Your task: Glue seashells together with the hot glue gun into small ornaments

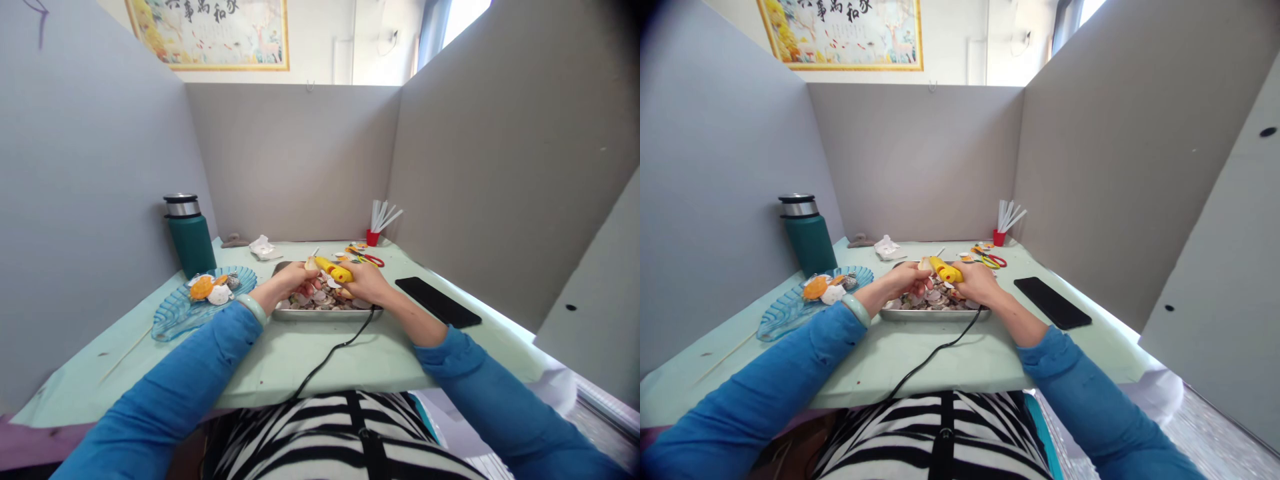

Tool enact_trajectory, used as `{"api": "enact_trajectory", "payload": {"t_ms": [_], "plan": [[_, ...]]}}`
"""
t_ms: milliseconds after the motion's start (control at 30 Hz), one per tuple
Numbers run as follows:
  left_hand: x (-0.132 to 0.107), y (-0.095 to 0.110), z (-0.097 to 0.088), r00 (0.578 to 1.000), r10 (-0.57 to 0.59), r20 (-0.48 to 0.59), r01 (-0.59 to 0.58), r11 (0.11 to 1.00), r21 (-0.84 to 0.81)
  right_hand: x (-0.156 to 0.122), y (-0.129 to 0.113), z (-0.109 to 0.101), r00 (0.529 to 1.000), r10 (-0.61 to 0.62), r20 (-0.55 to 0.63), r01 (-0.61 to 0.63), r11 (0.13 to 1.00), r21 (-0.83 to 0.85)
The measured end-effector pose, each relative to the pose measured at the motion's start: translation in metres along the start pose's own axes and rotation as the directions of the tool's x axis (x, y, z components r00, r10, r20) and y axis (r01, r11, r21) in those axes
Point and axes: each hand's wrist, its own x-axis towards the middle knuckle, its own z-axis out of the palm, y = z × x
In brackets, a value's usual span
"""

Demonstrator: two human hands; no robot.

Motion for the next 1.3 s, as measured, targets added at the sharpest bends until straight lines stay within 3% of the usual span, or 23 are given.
{"api": "enact_trajectory", "payload": {"t_ms": [200, 500, 867, 1300], "plan": [[0.003, 0.000, -0.002, 1.000, -0.011, -0.017, 0.009, 0.994, -0.105, -0.001, -0.001, -0.001, 1.000, -0.014, -0.017, 0.014, 1.000, 0.007], [0.007, -0.002, -0.005, 1.000, -0.002, -0.020, -0.001, 0.991, -0.132, -0.001, -0.002, -0.003, 1.000, -0.021, -0.010, 0.021, 1.000, 0.003], [0.009, -0.003, -0.008, 0.999, 0.015, 0.036, -0.007, 0.979, -0.205, -0.001, -0.001, -0.002, 0.999, -0.033, -0.022, 0.034, 0.999, 0.031], [0.005, 0.003, -0.007, 0.998, -0.010, 0.056, 0.019, 0.985, -0.173, -0.002, 0.000, -0.002, 0.999, -0.033, -0.020, 0.034, 0.998, 0.044]]}}
